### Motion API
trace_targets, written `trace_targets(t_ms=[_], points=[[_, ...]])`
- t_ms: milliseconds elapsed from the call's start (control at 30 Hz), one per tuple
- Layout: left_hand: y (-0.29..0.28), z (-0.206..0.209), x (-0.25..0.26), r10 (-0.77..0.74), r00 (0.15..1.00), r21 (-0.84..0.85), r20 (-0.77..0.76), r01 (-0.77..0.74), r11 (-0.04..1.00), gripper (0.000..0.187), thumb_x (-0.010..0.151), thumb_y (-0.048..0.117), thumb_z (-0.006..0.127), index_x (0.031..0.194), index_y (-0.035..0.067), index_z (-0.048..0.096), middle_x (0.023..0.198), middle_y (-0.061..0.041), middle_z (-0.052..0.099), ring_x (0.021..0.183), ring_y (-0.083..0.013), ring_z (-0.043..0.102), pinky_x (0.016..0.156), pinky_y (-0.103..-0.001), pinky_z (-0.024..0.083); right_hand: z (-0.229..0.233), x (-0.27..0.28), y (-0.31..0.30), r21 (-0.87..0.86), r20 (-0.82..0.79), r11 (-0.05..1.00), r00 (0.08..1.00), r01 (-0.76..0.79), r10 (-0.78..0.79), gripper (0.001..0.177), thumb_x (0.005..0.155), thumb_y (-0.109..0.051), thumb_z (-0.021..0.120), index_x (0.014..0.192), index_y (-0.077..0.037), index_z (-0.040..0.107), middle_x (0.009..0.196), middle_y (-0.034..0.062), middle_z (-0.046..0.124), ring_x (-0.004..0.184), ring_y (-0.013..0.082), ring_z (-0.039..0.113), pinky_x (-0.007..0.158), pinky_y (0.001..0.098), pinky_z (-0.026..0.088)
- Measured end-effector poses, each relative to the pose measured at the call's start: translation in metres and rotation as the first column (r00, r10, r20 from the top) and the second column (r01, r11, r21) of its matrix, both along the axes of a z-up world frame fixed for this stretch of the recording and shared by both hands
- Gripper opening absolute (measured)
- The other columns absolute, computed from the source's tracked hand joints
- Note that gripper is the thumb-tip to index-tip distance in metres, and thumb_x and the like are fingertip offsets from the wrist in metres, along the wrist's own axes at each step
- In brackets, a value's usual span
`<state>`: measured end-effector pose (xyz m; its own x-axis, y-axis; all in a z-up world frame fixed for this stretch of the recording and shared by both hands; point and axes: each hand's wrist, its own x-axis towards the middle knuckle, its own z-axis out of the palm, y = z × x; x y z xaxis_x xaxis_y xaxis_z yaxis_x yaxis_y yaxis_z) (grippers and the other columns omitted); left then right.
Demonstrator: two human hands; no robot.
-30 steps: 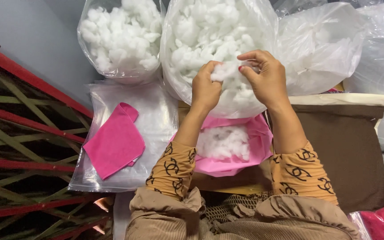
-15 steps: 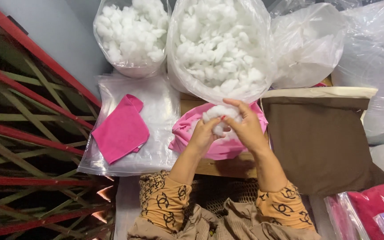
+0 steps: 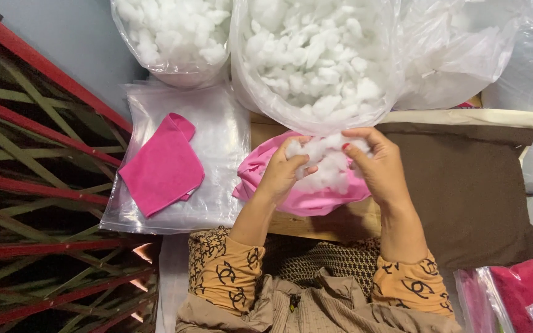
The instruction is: Stuffing a pink fabric pouch with white fiberfill material from a large bag
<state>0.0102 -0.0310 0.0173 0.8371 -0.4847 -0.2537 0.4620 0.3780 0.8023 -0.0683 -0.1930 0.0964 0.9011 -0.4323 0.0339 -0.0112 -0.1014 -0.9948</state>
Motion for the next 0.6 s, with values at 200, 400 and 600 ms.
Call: trace_targets(t_ms=[200, 400, 600], points=[[-0.005, -0.013, -0.001, -0.092, 0.994, 0.047, 0.059, 0.089, 0.995, 0.053, 0.088, -0.003, 0.054, 0.139, 0.013, 0.059, 0.116, -0.008, 0.063, 0.104, -0.0211, 0.068, 0.091, -0.043, 0.063, -0.017, 0.002, 0.019, -0.580, -0.062, 0.802, 0.989, -0.146, 0.135, 0.022, 0.084, -0.010, 0.078, 0.105, -0.013, 0.076, 0.103, 0.0125, 0.073, 0.099, 0.0389, 0.071, 0.087, 0.0470, 0.054], [0.021, 0.007, 0.005, 0.027, 0.904, 0.334, 0.427, -0.185, 0.924, 0.050, 0.089, -0.009, 0.049, 0.129, 0.015, 0.067, 0.120, -0.014, 0.069, 0.114, -0.0219, 0.066, 0.094, -0.035, 0.062, -0.026, -0.006, -0.012, -0.549, -0.044, 0.836, 0.999, -0.006, -0.022, 0.014, 0.088, -0.021, 0.081, 0.101, -0.022, 0.075, 0.091, 0.0011, 0.069, 0.088, 0.0231, 0.069, 0.079, 0.0343, 0.051], [0.003, -0.017, -0.012, -0.730, 0.358, 0.761, 0.582, -0.556, 0.334, 0.068, 0.085, -0.005, 0.061, 0.150, 0.013, 0.048, 0.158, -0.022, 0.037, 0.148, -0.0447, 0.032, 0.119, -0.066, 0.027, -0.060, -0.002, -0.012, -0.881, -0.024, 0.473, 1.000, -0.028, 0.014, 0.032, 0.087, -0.013, 0.076, 0.118, -0.020, 0.073, 0.111, 0.0091, 0.067, 0.105, 0.0335, 0.068, 0.086, 0.0449, 0.057]])
